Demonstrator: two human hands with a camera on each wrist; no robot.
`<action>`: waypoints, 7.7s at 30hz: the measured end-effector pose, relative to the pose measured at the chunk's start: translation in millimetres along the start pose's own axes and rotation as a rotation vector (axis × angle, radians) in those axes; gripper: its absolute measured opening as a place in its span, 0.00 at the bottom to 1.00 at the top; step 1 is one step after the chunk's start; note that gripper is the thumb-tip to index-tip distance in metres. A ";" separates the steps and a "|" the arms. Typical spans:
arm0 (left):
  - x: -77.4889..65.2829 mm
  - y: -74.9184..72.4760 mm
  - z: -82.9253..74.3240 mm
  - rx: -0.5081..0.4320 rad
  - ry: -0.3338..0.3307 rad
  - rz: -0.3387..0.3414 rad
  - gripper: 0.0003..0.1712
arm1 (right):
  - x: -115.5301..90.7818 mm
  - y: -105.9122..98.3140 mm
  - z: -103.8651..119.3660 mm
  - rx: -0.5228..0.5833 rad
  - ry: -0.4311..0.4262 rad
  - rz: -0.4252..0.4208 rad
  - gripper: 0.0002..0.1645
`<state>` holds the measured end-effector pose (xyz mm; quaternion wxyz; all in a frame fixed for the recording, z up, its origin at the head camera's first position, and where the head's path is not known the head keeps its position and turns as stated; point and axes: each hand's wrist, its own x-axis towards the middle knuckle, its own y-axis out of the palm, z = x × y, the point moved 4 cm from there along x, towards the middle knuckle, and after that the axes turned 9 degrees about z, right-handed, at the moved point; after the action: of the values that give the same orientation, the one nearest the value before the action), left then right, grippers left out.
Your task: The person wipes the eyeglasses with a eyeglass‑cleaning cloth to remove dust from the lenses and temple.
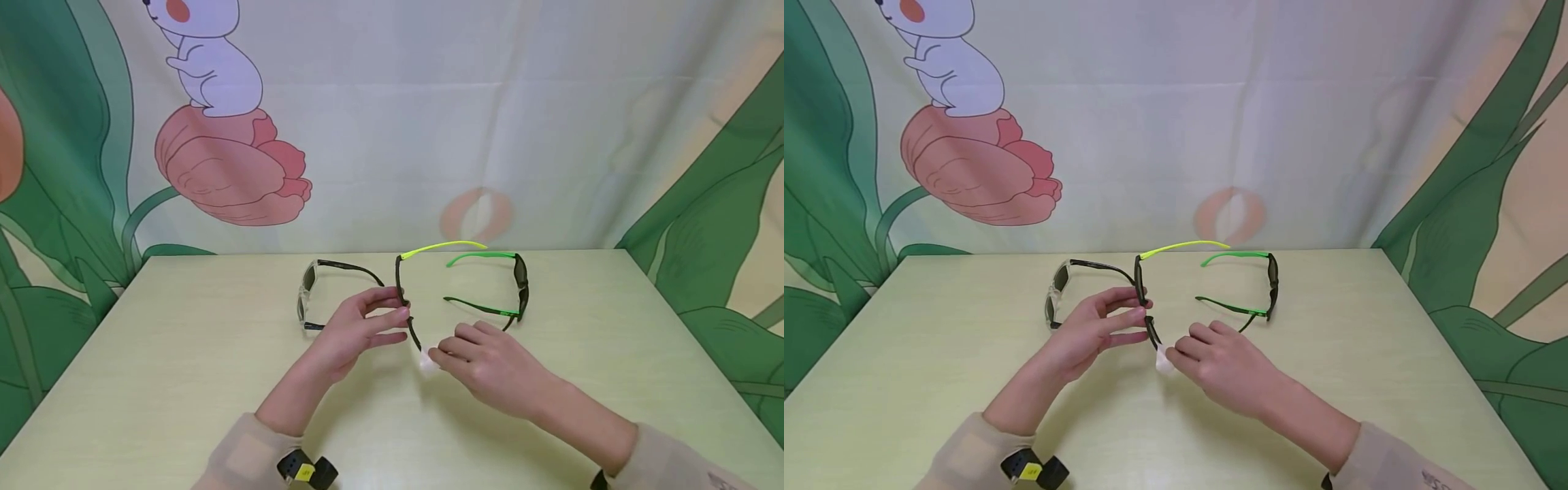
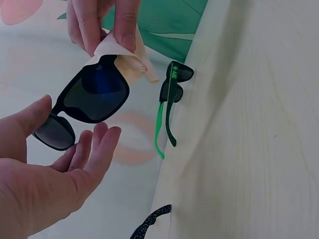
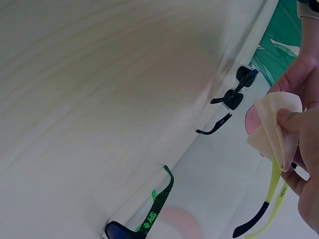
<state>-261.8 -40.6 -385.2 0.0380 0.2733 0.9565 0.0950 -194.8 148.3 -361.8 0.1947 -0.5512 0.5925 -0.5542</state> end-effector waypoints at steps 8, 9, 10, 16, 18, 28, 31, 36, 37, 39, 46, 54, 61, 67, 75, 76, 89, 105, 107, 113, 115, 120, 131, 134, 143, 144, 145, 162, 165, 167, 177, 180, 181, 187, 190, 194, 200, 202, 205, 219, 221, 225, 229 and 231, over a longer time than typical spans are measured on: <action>1.6 1.6 -2.0 -0.040 0.074 -0.034 0.32 | 6.5 -1.0 5.0 0.024 0.019 0.019 0.14; 1.5 1.9 -2.5 -0.046 0.084 -0.034 0.32 | 7.4 -1.4 5.5 0.024 0.018 0.014 0.14; 1.2 2.1 -3.2 -0.053 0.093 -0.034 0.32 | 8.6 -1.7 6.3 0.021 0.016 0.009 0.15; -1.2 1.9 -6.5 -0.044 0.124 -0.054 0.33 | 13.9 -2.6 8.8 -0.006 -0.002 -0.034 0.18; -1.5 1.3 -6.9 -0.031 0.127 -0.059 0.33 | 15.2 -2.6 9.1 -0.008 -0.003 -0.036 0.18; -1.3 0.9 -6.9 0.003 0.121 -0.073 0.31 | 17.4 0.4 11.0 0.010 0.012 0.002 0.11; -0.3 0.0 -6.3 0.004 0.105 -0.095 0.30 | 17.7 0.5 11.3 0.008 0.016 -0.005 0.11; 0.6 -1.5 -7.2 0.002 0.084 -0.119 0.29 | 18.6 -1.2 11.0 0.048 0.033 -0.016 0.13; 0.5 -1.8 -7.6 0.005 0.078 -0.121 0.28 | 18.6 -1.8 10.8 0.063 0.040 -0.019 0.14; 0.3 -2.7 -8.5 0.011 0.068 -0.122 0.28 | 17.9 -3.3 10.2 0.092 0.057 -0.021 0.15; -0.8 -8.4 -11.1 0.014 0.048 -0.130 0.29 | 9.9 -5.6 3.2 0.152 0.104 -0.003 0.13; -1.3 -17.6 -10.5 -0.007 0.032 -0.149 0.29 | -2.4 -8.2 -9.1 0.160 0.143 0.005 0.13; -3.6 -23.7 -11.6 -0.041 0.033 -0.154 0.29 | -13.2 -11.5 -21.5 0.174 0.205 0.004 0.16; -4.0 -25.5 -11.4 -0.052 0.023 -0.158 0.29 | -18.2 -10.2 -26.9 0.201 0.231 0.008 0.16; -3.9 -23.2 -8.9 -0.071 0.021 -0.191 0.29 | -12.3 -10.9 -23.6 0.198 0.216 -0.020 0.15; -3.6 -22.2 -8.3 -0.076 0.021 -0.196 0.28 | -10.4 -10.5 -22.4 0.196 0.211 -0.018 0.15; 2.8 -10.6 1.0 -0.059 0.001 -0.236 0.30 | 9.3 -6.1 -5.5 0.188 0.153 -0.021 0.12; 5.9 -0.8 3.9 -0.017 -0.041 -0.260 0.29 | 15.7 -0.4 0.4 0.212 0.215 0.034 0.12; 5.3 -1.6 2.6 -0.011 -0.045 -0.264 0.29 | 13.8 -0.9 -0.4 0.224 0.226 0.035 0.12; 2.0 -7.6 -1.9 0.003 -0.041 -0.269 0.29 | 5.5 -4.7 -7.3 0.252 0.263 0.033 0.11; 1.0 -10.3 -2.4 0.005 -0.042 -0.268 0.29 | 2.1 -4.9 -10.0 0.257 0.273 0.031 0.11; -1.0 -15.5 -3.2 0.001 -0.049 -0.263 0.29 | -7.3 -3.3 -16.4 0.283 0.300 0.051 0.12; -5.6 -25.9 -7.2 0.012 -0.058 -0.252 0.28 | -15.7 -4.8 -25.7 0.350 0.312 0.022 0.13; -6.5 -26.0 -8.8 0.009 -0.053 -0.242 0.29 | -15.0 -5.6 -25.5 0.350 0.311 0.011 0.13; -6.5 -24.5 -9.0 -0.022 -0.040 -0.237 0.29 | -10.3 -9.0 -21.7 0.290 0.310 0.016 0.14; -6.5 -24.1 -8.8 -0.024 -0.042 -0.238 0.29 | -9.5 -9.3 -21.2 0.285 0.310 0.019 0.14; -6.1 -23.6 -8.4 -0.027 -0.042 -0.239 0.29 | -8.5 -9.6 -20.5 0.279 0.310 0.022 0.14; -1.1 -8.9 -2.0 -0.016 -0.021 -0.243 0.30 | 15.2 -11.7 -1.1 0.177 0.240 0.050 0.11; -0.8 -5.9 -1.7 -0.011 -0.020 -0.247 0.30 | 17.9 -11.8 1.9 0.173 0.228 0.060 0.11; -0.7 -5.4 -1.0 -0.008 -0.021 -0.247 0.30 | 17.7 -11.3 2.6 0.173 0.228 0.065 0.11; -2.3 -6.0 -3.1 0.011 -0.032 -0.223 0.30 | 10.1 -9.9 2.4 0.193 0.246 0.073 0.11; -3.0 -7.5 -4.5 0.018 -0.039 -0.222 0.31 | 6.9 -10.2 0.1 0.199 0.259 0.077 0.11; -3.4 -8.1 -4.9 0.020 -0.040 -0.221 0.30 | 5.6 -10.2 -1.0 0.201 0.262 0.079 0.11; -6.5 -13.1 -7.2 0.028 -0.042 -0.212 0.30 | -3.8 -11.3 -8.3 0.224 0.288 0.082 0.12; -7.8 -16.0 -7.5 0.037 -0.047 -0.203 0.30 | -9.9 -11.7 -12.1 0.236 0.310 0.079 0.13; -9.2 -20.2 -7.4 0.047 -0.059 -0.193 0.29 | -17.6 -12.1 -17.5 0.242 0.339 0.076 0.14; -11.8 -26.3 -8.4 0.055 -0.062 -0.191 0.29 | -28.3 -12.1 -31.3 0.232 0.377 0.075 0.16; -13.0 -27.6 -8.9 0.057 -0.064 -0.191 0.29 | -32.3 -11.8 -37.4 0.231 0.395 0.076 0.16; -14.5 -29.1 -9.6 0.059 -0.066 -0.189 0.29 | -38.5 -10.0 -46.9 0.237 0.428 0.090 0.15; -17.0 -25.2 -5.5 0.086 -0.099 -0.132 0.31 | -50.5 -4.6 -78.2 0.442 0.697 0.052 0.09; -17.0 -22.8 -4.8 0.095 -0.101 -0.117 0.31 | -50.0 -5.4 -80.5 0.432 0.724 0.014 0.09; -16.7 -17.5 -4.2 0.131 -0.094 -0.087 0.30 | -47.5 -6.2 -83.2 0.397 0.760 -0.040 0.09; -16.4 -12.2 -4.0 0.155 -0.082 -0.064 0.30 | -42.3 -3.3 -80.9 0.409 0.750 -0.025 0.09; -16.2 -8.9 -3.8 0.153 -0.081 -0.046 0.30 | -39.9 0.0 -78.7 0.434 0.746 0.000 0.09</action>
<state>-253.1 -57.1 -383.0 0.0577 0.2569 0.9647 0.0096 -248.4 217.8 -352.6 0.0785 -0.2591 0.4922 -0.8273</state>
